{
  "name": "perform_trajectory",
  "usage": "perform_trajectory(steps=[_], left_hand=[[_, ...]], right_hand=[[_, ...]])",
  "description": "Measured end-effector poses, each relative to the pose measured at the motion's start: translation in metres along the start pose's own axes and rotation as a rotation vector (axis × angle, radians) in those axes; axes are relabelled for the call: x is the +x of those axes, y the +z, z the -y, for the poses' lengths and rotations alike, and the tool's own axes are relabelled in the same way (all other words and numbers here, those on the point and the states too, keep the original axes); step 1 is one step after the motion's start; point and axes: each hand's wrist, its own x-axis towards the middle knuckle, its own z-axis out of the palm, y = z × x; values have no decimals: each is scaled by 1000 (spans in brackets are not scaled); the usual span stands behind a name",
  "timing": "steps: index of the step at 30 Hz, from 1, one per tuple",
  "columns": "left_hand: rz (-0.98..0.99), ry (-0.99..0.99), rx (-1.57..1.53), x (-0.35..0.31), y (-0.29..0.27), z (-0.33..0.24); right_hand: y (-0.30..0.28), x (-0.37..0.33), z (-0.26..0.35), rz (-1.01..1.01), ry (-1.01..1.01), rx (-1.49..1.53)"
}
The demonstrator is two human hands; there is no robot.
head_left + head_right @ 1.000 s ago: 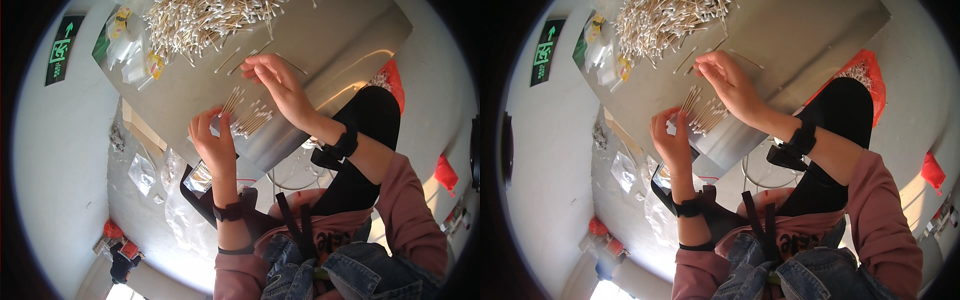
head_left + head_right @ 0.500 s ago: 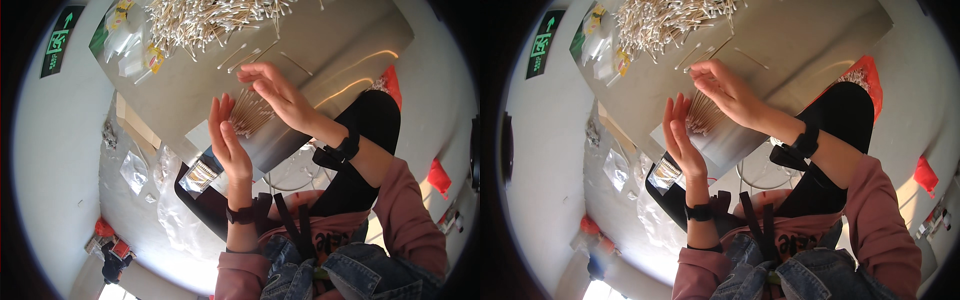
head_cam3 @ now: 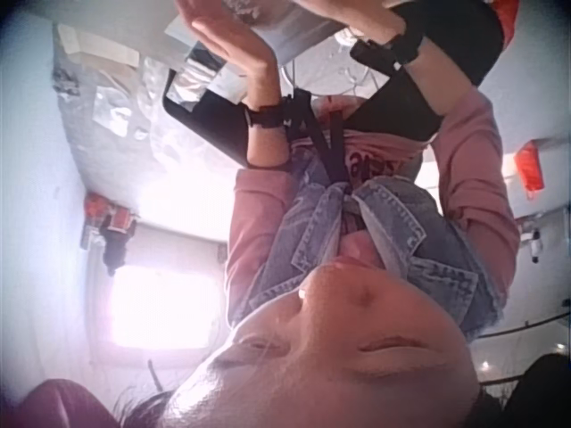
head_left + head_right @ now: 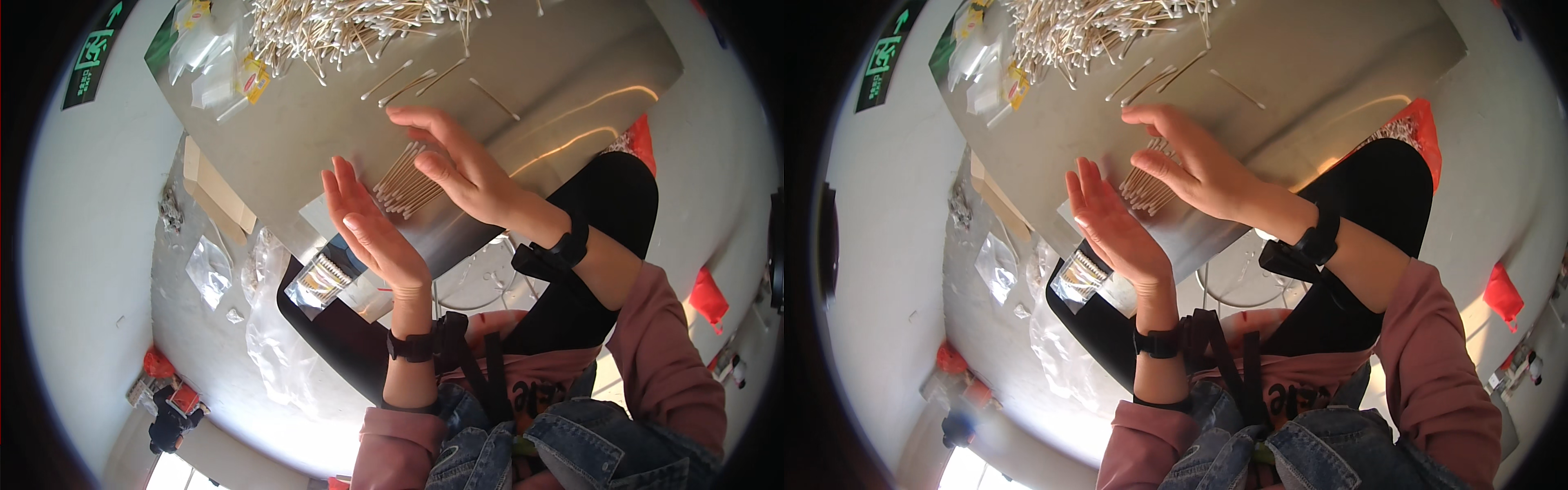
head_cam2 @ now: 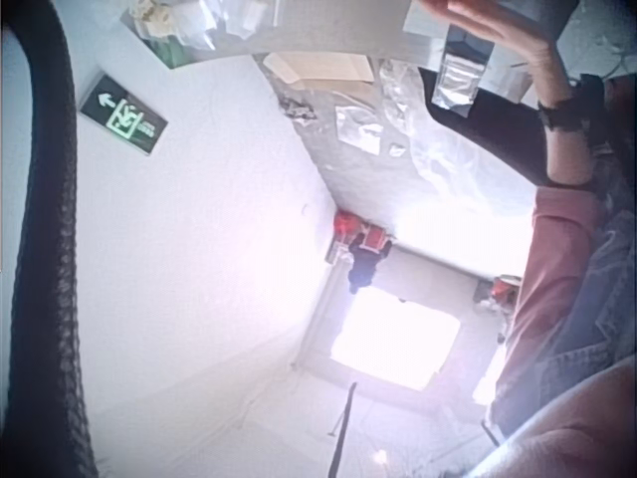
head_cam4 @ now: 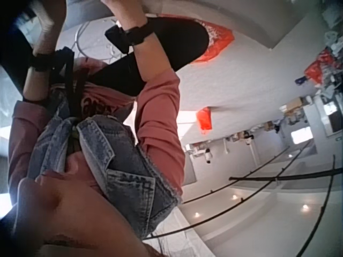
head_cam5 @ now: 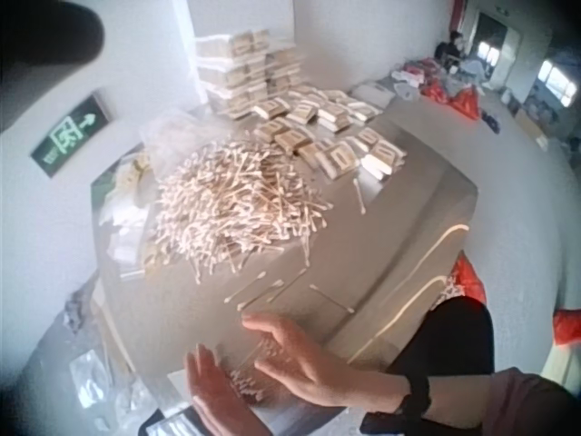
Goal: Organizing cotton swabs into uniform bundles and inserting them into small plastic bags.
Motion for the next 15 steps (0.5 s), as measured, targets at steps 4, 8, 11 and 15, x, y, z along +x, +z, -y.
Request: perform_trajectory(steps=[4, 8, 11, 15], left_hand=[[20, 38, -22, -3, 9, 6], [-62, 46, -49, -4, 13, 6], [-146, 22, 195, -2, 6, -1], [124, 85, 797, 19, -20, -14]], right_hand=[[11, -6, -4, -137, -13, 238], [22, -3, 2, -207, 1, 317], [15, -4, 2, -260, 19, 319], [2, 1, 4, -293, -6, 255]])
